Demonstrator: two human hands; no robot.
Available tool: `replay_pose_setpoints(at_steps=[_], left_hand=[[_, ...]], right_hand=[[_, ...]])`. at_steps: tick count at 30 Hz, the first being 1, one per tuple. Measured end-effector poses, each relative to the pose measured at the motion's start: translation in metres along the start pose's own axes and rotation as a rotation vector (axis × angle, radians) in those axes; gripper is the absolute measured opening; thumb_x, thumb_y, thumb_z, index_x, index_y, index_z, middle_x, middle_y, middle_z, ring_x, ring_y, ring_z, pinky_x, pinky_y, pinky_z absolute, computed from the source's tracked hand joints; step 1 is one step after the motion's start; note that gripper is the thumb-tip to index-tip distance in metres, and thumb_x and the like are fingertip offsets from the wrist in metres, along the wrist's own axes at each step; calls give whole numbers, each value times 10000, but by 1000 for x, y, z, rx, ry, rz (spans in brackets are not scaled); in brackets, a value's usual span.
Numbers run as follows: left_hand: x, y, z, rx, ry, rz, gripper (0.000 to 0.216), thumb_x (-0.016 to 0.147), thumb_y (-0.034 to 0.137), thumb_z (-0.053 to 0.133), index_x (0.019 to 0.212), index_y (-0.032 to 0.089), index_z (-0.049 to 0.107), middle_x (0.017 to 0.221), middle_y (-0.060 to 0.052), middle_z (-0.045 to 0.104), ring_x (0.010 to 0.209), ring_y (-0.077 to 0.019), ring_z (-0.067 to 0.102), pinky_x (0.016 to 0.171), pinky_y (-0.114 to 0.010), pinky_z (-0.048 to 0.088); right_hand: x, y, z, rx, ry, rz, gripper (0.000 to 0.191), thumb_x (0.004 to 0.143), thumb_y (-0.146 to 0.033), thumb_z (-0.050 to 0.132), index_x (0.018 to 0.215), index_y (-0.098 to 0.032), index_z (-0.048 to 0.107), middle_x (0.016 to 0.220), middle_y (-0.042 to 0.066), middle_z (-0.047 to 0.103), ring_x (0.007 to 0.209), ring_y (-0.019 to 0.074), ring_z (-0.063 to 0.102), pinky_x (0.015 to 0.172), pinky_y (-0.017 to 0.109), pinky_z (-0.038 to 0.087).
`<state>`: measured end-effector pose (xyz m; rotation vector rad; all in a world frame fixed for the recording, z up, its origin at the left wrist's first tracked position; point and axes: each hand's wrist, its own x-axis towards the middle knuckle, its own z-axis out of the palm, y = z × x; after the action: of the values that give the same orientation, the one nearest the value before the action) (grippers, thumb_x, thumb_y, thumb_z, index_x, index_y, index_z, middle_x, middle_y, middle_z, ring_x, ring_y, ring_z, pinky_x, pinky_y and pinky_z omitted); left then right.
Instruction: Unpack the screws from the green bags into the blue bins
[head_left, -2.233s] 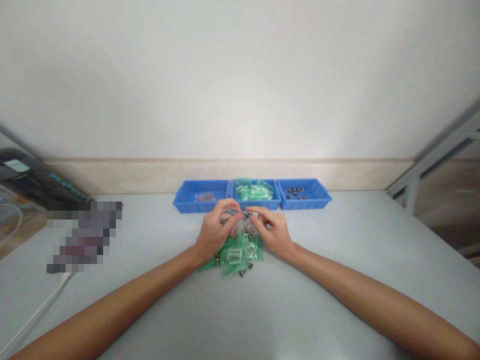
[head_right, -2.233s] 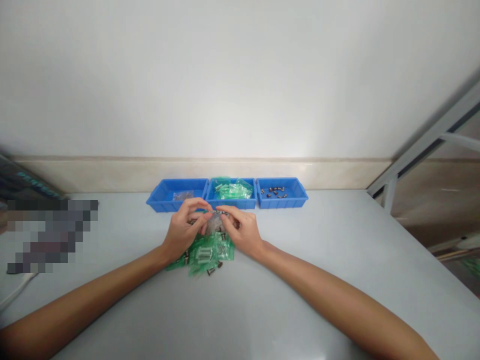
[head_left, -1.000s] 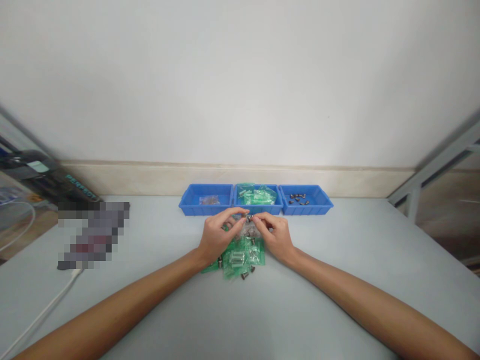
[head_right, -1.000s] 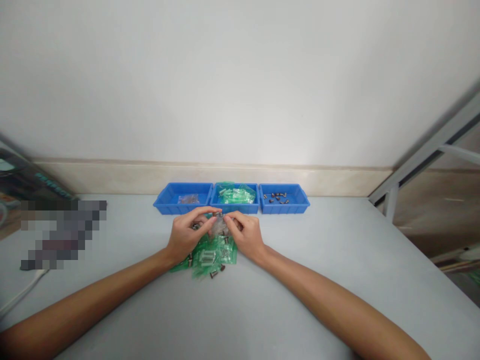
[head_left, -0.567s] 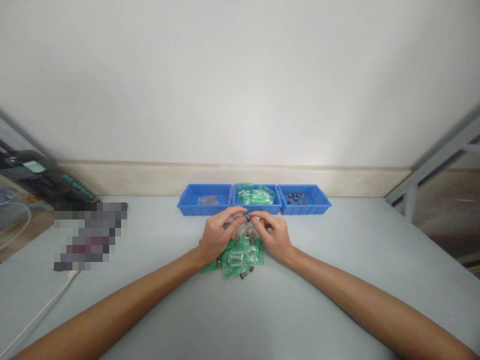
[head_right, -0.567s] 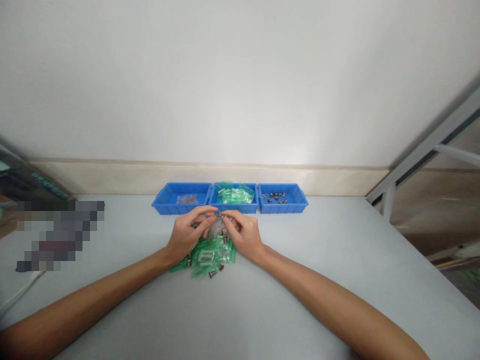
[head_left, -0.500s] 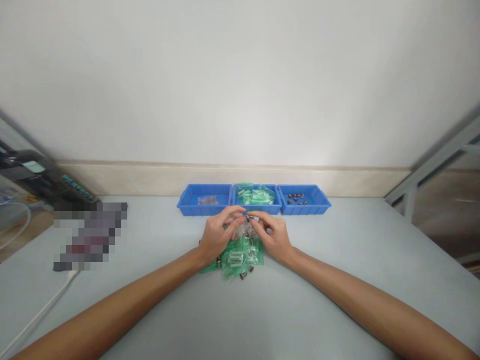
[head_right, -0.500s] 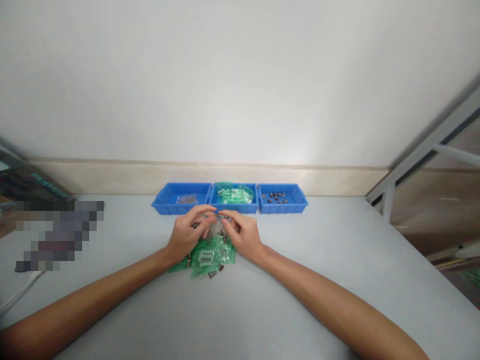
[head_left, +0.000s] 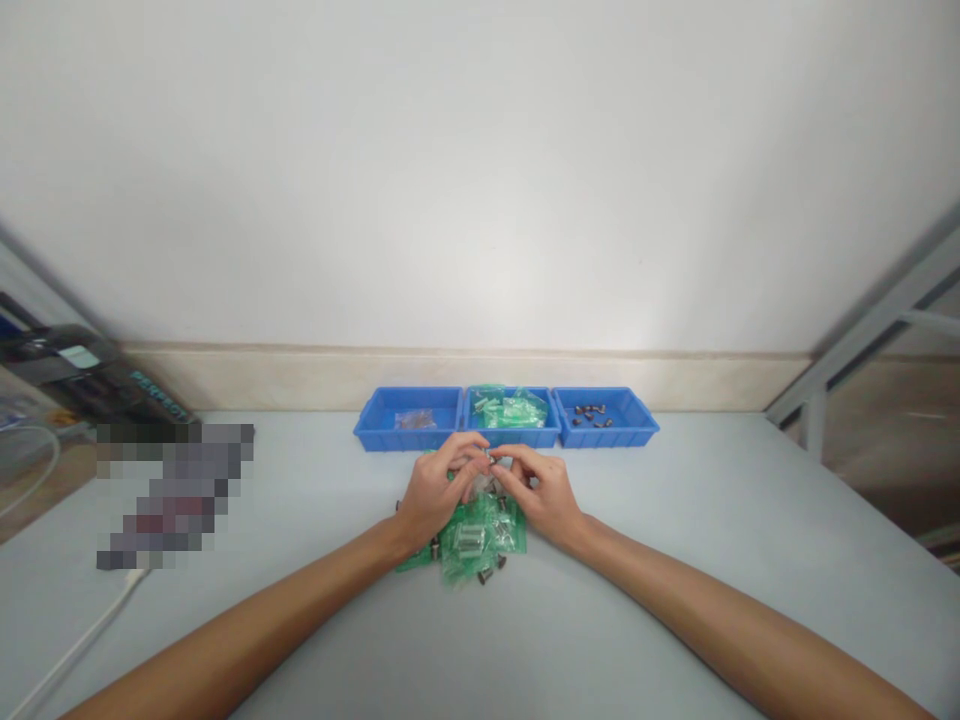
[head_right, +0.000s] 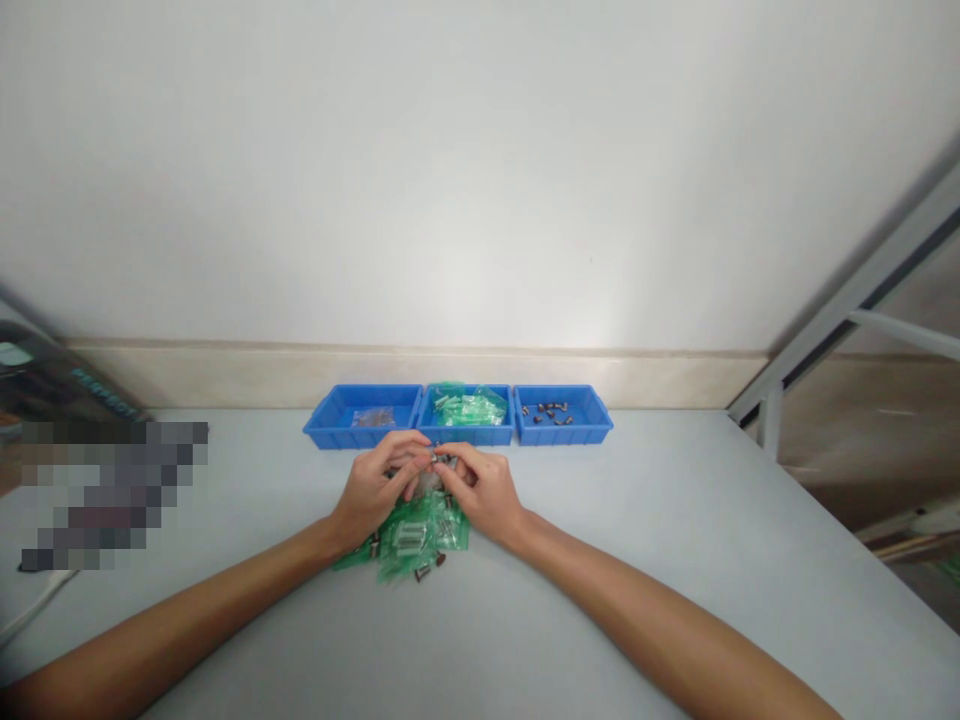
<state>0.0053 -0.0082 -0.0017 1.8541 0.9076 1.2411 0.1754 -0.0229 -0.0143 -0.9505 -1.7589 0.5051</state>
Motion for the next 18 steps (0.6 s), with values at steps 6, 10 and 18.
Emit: replay_pose_setpoints(at_steps=[6,10,18], left_hand=[[0,-1,0,3,28,16,209,886,368,559,963,175,578,721,9,658,386,-49,488,400,-160,410],[1,-1,0,28,47,26,216,890,377,551,965,177,584,782,4,658,395,-38,481,394,-153,395],[1,2,-2,113,42,57,183,899,332,538,940,171,613,669,34,620,406,-57,490,438,-172,405]], right_hand=[[-1,-1,0,6,15,47,206,871,-316,578,956,-165,688,521,-63,466,461,88,412,493,212,351],[-2,-4,-1,32,51,61,204,865,-317,576,951,-164,680,520,-66,460,462,88,419,493,214,352],[-3,-7,-3,47,76,52,181,860,-309,584,920,-156,659,505,-78,437,447,84,401,484,218,339]])
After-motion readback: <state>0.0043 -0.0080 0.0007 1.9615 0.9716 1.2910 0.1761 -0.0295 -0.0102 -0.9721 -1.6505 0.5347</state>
